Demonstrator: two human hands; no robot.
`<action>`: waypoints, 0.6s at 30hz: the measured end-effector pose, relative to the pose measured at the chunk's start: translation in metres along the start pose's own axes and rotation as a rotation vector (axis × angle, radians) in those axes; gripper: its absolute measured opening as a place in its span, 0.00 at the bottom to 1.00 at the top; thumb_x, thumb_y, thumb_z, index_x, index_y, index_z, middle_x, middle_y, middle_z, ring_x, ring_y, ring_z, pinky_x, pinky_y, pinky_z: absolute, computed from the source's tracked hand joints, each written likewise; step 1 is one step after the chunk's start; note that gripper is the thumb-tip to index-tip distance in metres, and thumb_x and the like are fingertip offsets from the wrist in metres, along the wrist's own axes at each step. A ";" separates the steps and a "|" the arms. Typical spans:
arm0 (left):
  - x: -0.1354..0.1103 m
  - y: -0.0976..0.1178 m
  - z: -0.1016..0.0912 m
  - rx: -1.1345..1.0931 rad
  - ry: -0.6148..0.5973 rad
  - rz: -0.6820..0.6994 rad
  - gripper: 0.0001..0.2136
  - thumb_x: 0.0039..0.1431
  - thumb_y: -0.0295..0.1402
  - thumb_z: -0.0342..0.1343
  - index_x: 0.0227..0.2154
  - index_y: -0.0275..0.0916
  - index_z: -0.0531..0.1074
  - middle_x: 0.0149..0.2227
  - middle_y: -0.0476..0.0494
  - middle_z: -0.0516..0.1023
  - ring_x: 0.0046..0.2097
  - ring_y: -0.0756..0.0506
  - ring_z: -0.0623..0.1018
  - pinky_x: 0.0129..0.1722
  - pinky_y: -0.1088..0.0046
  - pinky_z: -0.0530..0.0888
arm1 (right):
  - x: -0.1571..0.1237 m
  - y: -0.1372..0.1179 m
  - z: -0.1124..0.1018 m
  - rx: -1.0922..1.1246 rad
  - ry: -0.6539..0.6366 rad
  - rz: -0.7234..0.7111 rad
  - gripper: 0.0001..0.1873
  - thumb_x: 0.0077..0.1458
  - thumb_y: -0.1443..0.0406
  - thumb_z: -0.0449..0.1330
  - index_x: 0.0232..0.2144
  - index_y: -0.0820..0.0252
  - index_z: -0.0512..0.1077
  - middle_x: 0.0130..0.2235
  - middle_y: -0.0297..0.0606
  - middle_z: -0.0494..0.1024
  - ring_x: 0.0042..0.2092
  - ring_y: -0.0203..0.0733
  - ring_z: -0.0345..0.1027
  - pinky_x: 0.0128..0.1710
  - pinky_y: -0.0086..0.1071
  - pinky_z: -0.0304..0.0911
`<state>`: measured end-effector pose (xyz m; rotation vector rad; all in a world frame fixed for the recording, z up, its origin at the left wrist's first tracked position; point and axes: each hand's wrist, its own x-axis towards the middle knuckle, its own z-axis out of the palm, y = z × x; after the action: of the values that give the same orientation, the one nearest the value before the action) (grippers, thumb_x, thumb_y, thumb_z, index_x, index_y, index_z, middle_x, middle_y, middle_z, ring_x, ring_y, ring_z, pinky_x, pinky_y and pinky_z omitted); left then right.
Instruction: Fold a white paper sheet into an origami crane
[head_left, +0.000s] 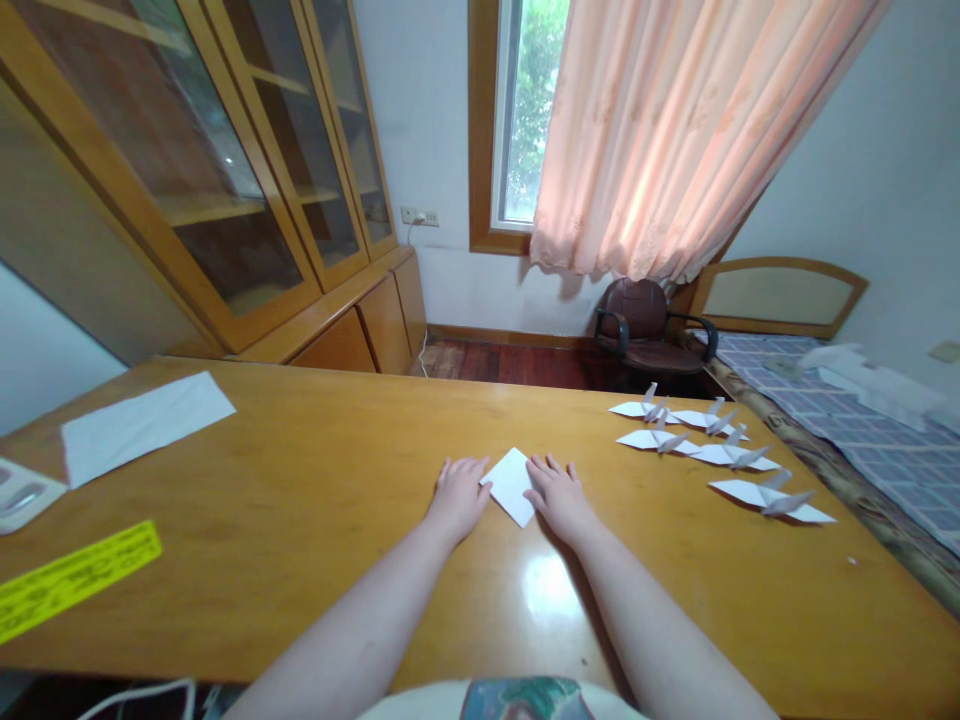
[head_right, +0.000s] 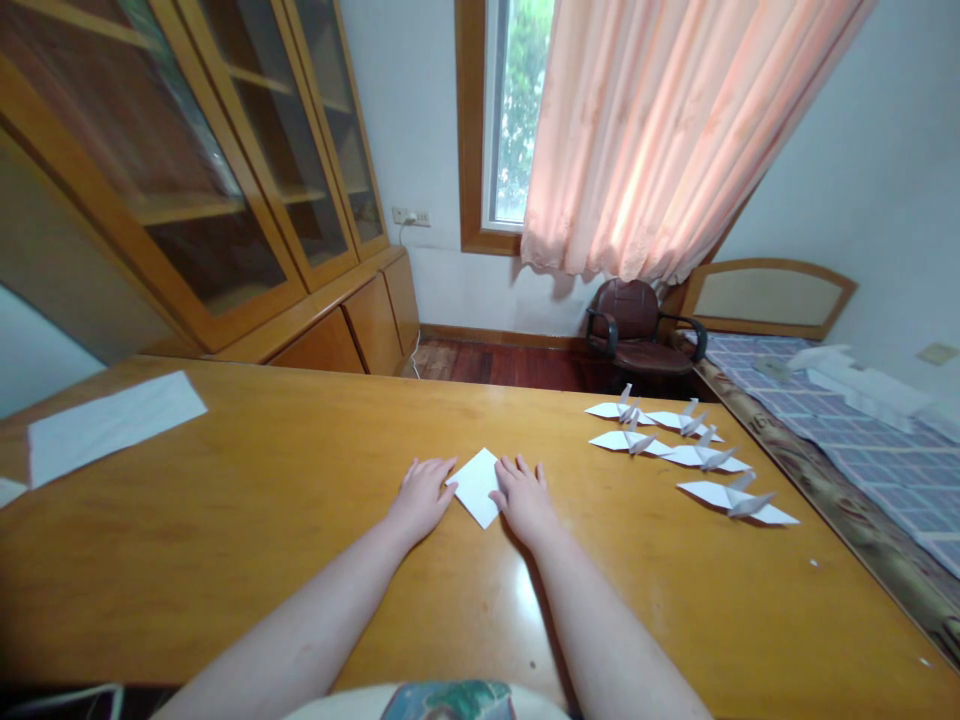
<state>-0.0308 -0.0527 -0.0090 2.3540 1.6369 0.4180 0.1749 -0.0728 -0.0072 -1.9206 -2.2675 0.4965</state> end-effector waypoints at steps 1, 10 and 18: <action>0.000 0.000 -0.001 -0.035 0.009 0.007 0.19 0.61 0.35 0.45 0.54 0.41 0.64 0.52 0.41 0.71 0.55 0.42 0.67 0.61 0.56 0.52 | 0.001 0.001 0.000 -0.001 0.007 0.010 0.29 0.58 0.57 0.51 0.61 0.54 0.54 0.63 0.40 0.55 0.65 0.50 0.40 0.61 0.53 0.30; -0.003 0.003 -0.008 -0.217 0.066 0.121 0.15 0.59 0.26 0.44 0.44 0.42 0.71 0.44 0.46 0.76 0.49 0.46 0.71 0.60 0.61 0.55 | 0.000 0.003 -0.001 0.034 0.077 -0.035 0.25 0.55 0.58 0.56 0.55 0.51 0.63 0.59 0.41 0.63 0.61 0.48 0.49 0.61 0.50 0.33; -0.001 0.004 -0.005 -0.251 0.068 0.115 0.15 0.55 0.30 0.52 0.47 0.42 0.67 0.42 0.47 0.75 0.46 0.44 0.71 0.57 0.60 0.59 | -0.006 -0.001 -0.002 0.069 0.058 -0.152 0.22 0.54 0.56 0.57 0.51 0.49 0.68 0.59 0.38 0.63 0.62 0.49 0.48 0.61 0.51 0.32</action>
<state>-0.0298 -0.0549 -0.0035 2.2724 1.3875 0.6900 0.1754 -0.0782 -0.0047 -1.6921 -2.3043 0.4862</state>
